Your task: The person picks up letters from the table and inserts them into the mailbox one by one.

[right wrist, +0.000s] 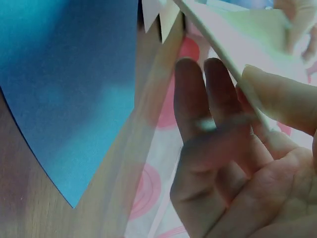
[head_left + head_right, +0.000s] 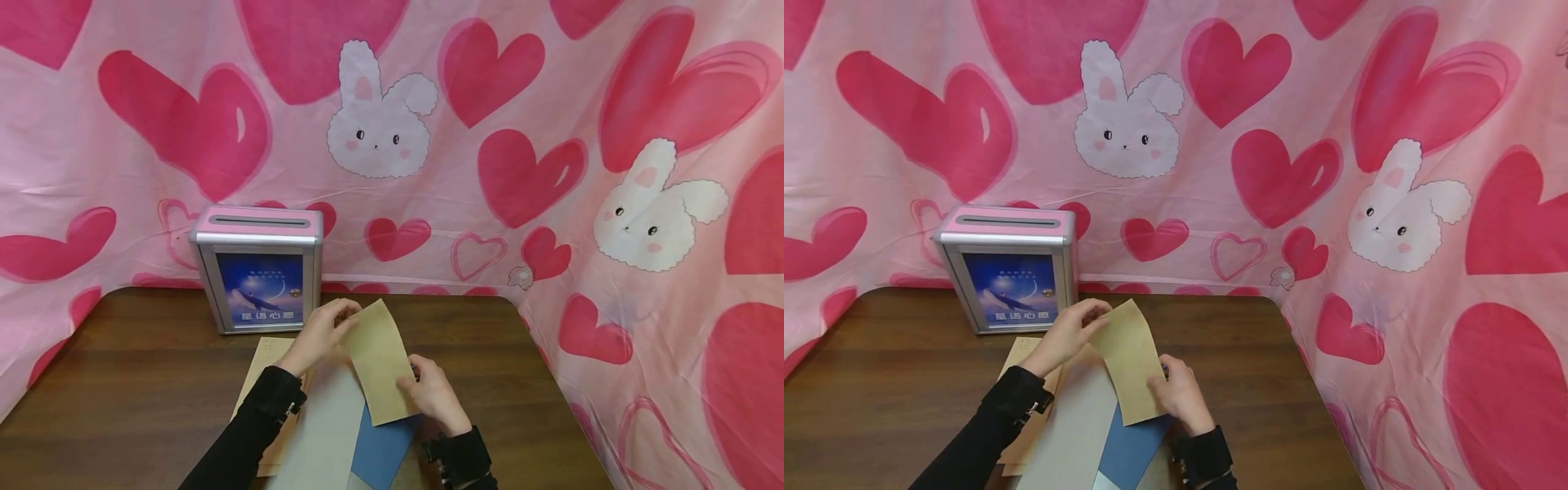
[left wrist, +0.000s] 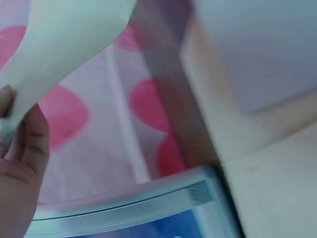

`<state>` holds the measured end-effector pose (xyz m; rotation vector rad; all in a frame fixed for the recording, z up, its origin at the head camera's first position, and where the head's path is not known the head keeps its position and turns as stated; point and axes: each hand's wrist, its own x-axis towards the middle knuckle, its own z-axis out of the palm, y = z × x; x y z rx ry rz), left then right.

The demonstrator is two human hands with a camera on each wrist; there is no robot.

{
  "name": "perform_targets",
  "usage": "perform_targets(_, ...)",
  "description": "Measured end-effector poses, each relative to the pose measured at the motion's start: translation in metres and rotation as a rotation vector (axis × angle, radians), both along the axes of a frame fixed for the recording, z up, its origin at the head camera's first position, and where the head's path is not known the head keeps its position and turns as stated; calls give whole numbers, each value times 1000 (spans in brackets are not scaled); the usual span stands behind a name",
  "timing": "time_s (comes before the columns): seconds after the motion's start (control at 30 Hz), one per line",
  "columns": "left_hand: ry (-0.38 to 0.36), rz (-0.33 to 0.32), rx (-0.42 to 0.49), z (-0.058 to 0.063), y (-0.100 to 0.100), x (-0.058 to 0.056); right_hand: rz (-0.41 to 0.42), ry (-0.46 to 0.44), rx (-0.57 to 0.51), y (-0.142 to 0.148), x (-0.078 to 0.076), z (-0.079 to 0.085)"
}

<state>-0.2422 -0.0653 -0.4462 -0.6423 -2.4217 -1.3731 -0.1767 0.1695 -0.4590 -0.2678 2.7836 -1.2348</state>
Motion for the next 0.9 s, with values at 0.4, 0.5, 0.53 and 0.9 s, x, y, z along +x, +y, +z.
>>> perform_targets(0.4,-32,-159,161,67,-9,55,20,25,-213,-1,-12,10)
perform_targets(0.5,40,-214,145,75,-13,65,10,117,-279,-7,-17,15)
perform_targets(0.53,72,-238,139,74,-14,66,10,152,-304,-9,-19,17)
perform_targets(0.9,369,-426,90,82,-27,87,68,412,-534,-21,-40,53)
